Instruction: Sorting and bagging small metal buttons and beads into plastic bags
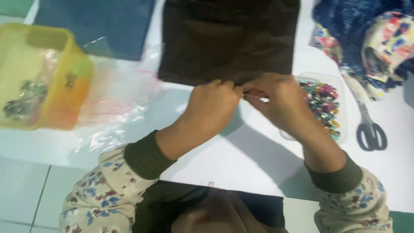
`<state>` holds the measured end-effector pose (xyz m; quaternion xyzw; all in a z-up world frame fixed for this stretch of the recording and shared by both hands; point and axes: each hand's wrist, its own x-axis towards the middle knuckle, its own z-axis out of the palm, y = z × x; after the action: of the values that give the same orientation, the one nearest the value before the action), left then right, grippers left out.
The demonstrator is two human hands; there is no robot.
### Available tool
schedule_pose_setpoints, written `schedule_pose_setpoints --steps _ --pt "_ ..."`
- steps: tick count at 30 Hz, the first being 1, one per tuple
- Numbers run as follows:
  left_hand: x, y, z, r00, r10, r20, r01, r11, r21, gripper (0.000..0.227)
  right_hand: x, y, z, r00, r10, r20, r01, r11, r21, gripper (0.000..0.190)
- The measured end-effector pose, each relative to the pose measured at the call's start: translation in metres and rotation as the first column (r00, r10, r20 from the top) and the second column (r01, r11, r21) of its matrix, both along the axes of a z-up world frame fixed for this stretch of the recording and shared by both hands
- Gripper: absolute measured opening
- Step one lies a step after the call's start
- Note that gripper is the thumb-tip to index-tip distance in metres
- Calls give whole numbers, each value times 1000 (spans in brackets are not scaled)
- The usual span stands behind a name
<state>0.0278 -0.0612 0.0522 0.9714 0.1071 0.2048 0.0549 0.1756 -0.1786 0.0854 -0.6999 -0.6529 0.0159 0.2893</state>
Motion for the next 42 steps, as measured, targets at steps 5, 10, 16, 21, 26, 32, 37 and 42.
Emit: schedule_pose_setpoints --steps 5,10,16,21,26,32,37,42 --pt "77 -46 -6 981 -194 -26 188 971 -146 19 85 -85 -3 973 -231 7 230 969 -90 25" --pt "142 -83 -35 945 -326 8 319 919 -233 18 134 -134 -9 931 -362 -45 348 917 -196 24" --pt "181 -94 -47 892 -440 -107 385 861 -333 26 147 -146 -15 888 -455 -57 363 774 -519 28" --pt "201 -86 -57 916 -392 -81 371 907 -197 30 145 -143 -22 939 -344 6 336 911 -238 36" --pt "207 -81 -74 911 -410 -39 394 895 -210 22 150 -139 -41 939 -323 119 342 912 -227 42" --pt "205 -79 -84 901 -432 28 428 878 -215 8 151 -136 -48 929 -347 124 369 859 -356 45" --pt "205 -80 -87 903 -426 59 426 869 -251 9 150 -135 -44 933 -358 31 342 860 -378 36" --pt "208 -79 -93 880 -441 176 474 838 -270 10 156 -141 -49 934 -351 -68 295 863 -409 27"
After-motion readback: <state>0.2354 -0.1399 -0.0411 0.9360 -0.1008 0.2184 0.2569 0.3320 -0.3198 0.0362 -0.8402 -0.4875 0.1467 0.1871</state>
